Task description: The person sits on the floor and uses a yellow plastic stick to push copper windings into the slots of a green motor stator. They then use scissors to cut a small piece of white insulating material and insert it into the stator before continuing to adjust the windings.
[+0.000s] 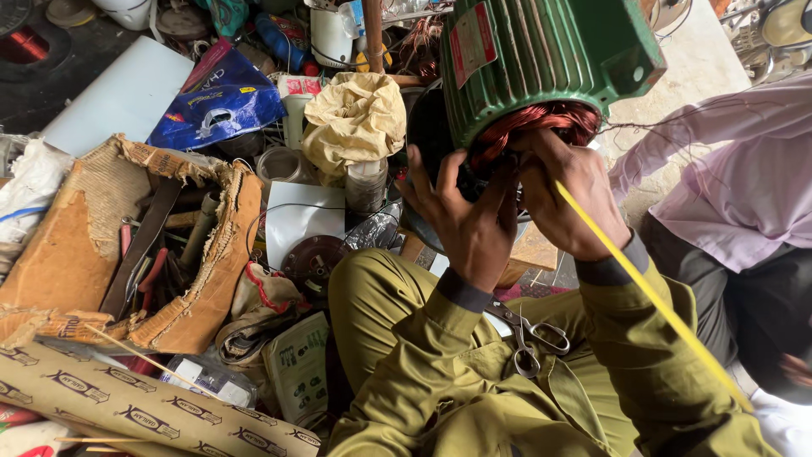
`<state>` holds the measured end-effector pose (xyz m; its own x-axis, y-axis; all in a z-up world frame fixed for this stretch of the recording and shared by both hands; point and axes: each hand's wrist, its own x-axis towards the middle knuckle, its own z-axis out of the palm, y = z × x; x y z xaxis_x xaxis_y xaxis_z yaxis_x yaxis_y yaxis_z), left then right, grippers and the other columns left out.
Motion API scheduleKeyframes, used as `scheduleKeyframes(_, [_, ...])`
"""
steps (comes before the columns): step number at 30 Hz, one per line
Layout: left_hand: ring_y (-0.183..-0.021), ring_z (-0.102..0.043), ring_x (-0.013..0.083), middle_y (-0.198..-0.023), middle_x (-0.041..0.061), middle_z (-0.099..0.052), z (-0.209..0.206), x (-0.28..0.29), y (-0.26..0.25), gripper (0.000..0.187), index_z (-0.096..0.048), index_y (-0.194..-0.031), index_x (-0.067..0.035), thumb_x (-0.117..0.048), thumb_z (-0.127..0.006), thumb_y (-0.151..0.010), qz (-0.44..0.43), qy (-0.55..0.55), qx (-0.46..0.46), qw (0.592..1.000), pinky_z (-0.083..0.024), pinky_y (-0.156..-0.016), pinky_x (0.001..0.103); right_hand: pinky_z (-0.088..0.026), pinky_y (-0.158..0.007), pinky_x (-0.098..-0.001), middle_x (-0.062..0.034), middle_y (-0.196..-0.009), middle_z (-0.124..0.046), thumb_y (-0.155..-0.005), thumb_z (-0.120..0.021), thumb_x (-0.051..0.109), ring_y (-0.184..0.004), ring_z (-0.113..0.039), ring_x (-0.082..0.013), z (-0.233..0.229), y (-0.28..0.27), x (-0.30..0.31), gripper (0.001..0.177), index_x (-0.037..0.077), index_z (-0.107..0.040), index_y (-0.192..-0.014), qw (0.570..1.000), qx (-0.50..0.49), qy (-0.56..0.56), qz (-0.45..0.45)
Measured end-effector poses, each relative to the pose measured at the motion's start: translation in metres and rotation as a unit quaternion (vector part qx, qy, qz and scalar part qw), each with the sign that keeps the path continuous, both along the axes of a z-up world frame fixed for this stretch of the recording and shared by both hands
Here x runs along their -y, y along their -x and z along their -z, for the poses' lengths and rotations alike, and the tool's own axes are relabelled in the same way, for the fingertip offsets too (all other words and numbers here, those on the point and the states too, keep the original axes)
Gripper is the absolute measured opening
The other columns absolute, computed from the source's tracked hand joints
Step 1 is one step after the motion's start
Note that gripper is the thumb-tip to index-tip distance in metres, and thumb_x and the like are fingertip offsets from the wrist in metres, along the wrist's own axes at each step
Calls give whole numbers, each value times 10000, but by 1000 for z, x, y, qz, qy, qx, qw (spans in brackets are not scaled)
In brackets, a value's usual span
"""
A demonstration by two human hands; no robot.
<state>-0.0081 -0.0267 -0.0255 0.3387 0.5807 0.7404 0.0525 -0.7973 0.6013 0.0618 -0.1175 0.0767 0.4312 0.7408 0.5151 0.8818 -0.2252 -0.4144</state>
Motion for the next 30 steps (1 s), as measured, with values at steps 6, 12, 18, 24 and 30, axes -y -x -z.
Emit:
scheduleKeyframes(6, [-1574,-180,505,-1500,86,-404,0,3,-10,190,-791,-1119,-334,-332,-801,-929,4,7,19,1000,-131,-1282,797,-521,-560,-386,-177,-837,-692,-921,-514,-37,-646,-695,-310,10,1,7,263,30,-630,-1146,997,72,-16,3])
scheduleKeyframes(12, [-1613,-164,485,-1512,85,-443,3,0,-3,133,-756,-1077,-355,-395,-781,-953,13,7,-13,1000,-121,-1310,794,-509,-535,-386,-172,-760,-657,-943,-560,-20,-574,-658,-297,17,10,11,279,21,-580,-1219,998,49,7,26])
scheduleKeyframes(18, [-1574,-124,504,-1518,122,-471,2,-5,6,244,-752,-1173,-429,-438,-727,-931,41,-10,-17,999,-73,-1244,807,-490,-549,-394,-165,-834,-670,-927,-613,-2,-639,-672,-299,16,21,5,321,17,-554,-1242,995,89,22,36])
scheduleKeyframes(24, [-1571,-116,537,-1550,136,-416,4,0,2,272,-711,-1225,-453,-447,-718,-953,2,-18,-18,1000,-81,-1246,814,-529,-639,-342,-195,-975,-708,-940,-525,-68,-726,-709,-252,8,28,21,393,12,-620,-1313,999,-1,-33,10])
scheduleKeyframes(30, [-1592,-123,536,-1597,120,-319,5,8,4,331,-696,-1296,-425,-446,-734,-968,7,-10,5,1000,-149,-1293,771,-487,-576,-277,-129,-1160,-720,-933,-350,-122,-655,-550,-105,21,28,10,501,-14,-609,-1348,961,-214,-174,33])
